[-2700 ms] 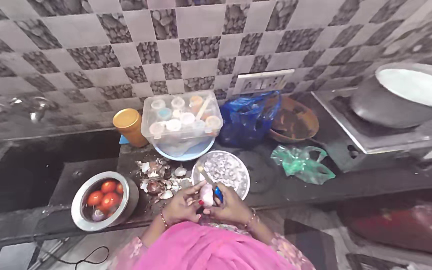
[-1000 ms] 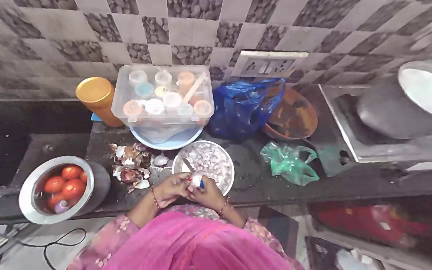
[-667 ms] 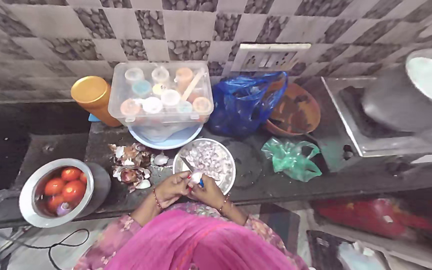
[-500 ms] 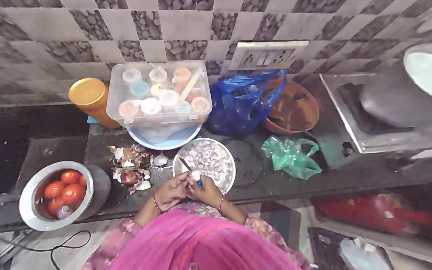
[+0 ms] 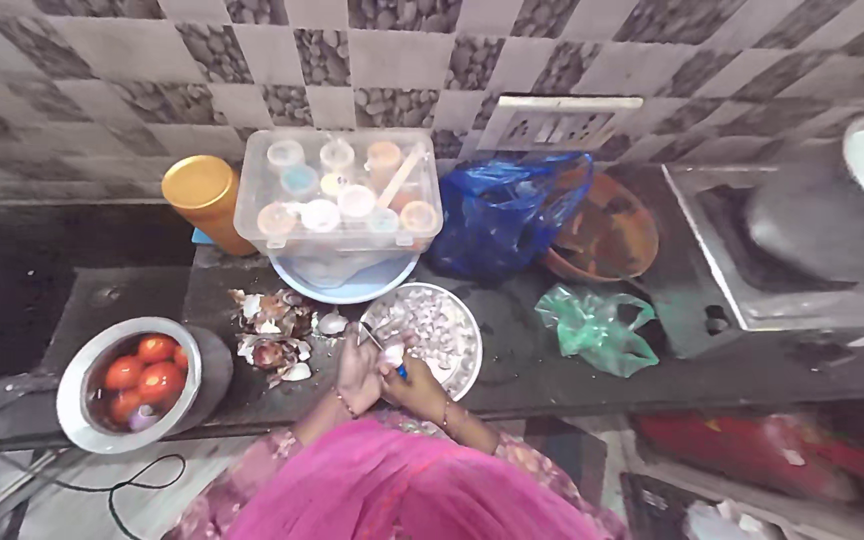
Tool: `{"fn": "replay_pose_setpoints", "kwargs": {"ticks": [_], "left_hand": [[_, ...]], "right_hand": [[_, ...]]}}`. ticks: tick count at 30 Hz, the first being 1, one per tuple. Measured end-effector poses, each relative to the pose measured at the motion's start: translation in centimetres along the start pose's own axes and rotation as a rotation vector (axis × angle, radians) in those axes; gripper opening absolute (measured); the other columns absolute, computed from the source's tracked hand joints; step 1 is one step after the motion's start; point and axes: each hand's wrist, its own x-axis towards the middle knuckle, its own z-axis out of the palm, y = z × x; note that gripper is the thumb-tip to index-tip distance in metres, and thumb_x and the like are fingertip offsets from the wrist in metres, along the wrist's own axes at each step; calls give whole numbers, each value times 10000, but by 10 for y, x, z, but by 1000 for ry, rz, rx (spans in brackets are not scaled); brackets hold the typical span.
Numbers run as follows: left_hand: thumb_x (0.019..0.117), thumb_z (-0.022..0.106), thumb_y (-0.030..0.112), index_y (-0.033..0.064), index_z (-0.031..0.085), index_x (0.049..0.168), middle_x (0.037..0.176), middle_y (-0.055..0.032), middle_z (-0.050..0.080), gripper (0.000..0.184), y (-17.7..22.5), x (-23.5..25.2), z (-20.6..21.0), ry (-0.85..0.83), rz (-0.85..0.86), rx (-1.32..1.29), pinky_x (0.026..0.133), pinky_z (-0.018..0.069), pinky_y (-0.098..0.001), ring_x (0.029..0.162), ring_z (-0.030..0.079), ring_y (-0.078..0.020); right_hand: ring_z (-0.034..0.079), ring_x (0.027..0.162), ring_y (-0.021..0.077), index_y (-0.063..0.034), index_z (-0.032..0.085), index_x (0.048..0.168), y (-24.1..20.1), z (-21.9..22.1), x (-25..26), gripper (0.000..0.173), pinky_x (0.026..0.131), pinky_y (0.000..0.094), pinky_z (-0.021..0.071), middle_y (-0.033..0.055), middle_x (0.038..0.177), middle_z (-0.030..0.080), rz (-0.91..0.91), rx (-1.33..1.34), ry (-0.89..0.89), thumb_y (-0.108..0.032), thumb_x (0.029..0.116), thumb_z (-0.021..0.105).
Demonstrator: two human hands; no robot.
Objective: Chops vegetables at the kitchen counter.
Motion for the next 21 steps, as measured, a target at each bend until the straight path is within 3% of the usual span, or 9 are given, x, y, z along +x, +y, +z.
{"fn": "replay_pose_setpoints", "kwargs": {"ticks": [3, 6, 13, 15, 17, 19, 21], "left_hand": [[1034, -36, 611, 43, 618, 1054, 783, -75, 668, 866, -4, 10, 17, 191, 60, 24, 612, 550, -282, 663, 646, -155], [1065, -18, 547, 34, 622, 954, 729, -63, 655, 827, -6, 16, 22, 222, 65, 15, 594, 548, -277, 625, 639, -152], [1063, -2, 566, 60, 623, 971, 746, -46, 660, 810, -8, 22, 19, 274, 46, 71, 643, 567, -290, 671, 657, -147], [1065, 7, 572, 49, 610, 1041, 779, -51, 652, 799, -6, 23, 19, 300, -5, 105, 668, 570, -303, 703, 657, -157], [1063, 11, 575, 44, 608, 1075, 793, -58, 665, 800, -4, 24, 17, 292, -43, 101, 678, 575, -308, 711, 665, -166], [1061, 1, 574, 53, 592, 1107, 821, -57, 659, 789, -1, 23, 14, 246, -72, 102, 734, 587, -328, 764, 677, -179], [1070, 7, 546, 58, 581, 1136, 858, -53, 668, 756, 1, 21, 11, 215, -80, 126, 717, 587, -313, 780, 682, -168]], "right_hand": [[534, 646, 98, -29, 591, 767, -2, 0, 3, 422, 632, 328, 461, 9, 671, 521, 16, -45, 6, -324, 1038, 460], [530, 641, 114, -24, 583, 741, 2, -2, 4, 433, 626, 346, 458, 22, 663, 519, 22, -49, 2, -327, 1027, 463], [494, 596, 74, -58, 538, 681, 9, -4, 12, 441, 590, 317, 439, -24, 623, 473, 49, 29, -49, -315, 1031, 462], [464, 569, 33, -94, 541, 695, 11, -10, 14, 353, 565, 266, 420, -64, 621, 461, 101, 196, -107, -271, 999, 507], [391, 487, 7, -145, 524, 734, 8, -17, 13, 276, 477, 217, 352, -95, 583, 424, 171, 421, -196, -244, 991, 504], [333, 427, -20, -218, 468, 765, 10, -24, 9, 310, 406, 160, 287, -127, 562, 408, 199, 705, -357, -332, 1044, 393], [342, 430, -35, -235, 488, 840, 12, -32, 5, 305, 401, 136, 303, -132, 604, 444, 188, 912, -433, -428, 1047, 373]]}}
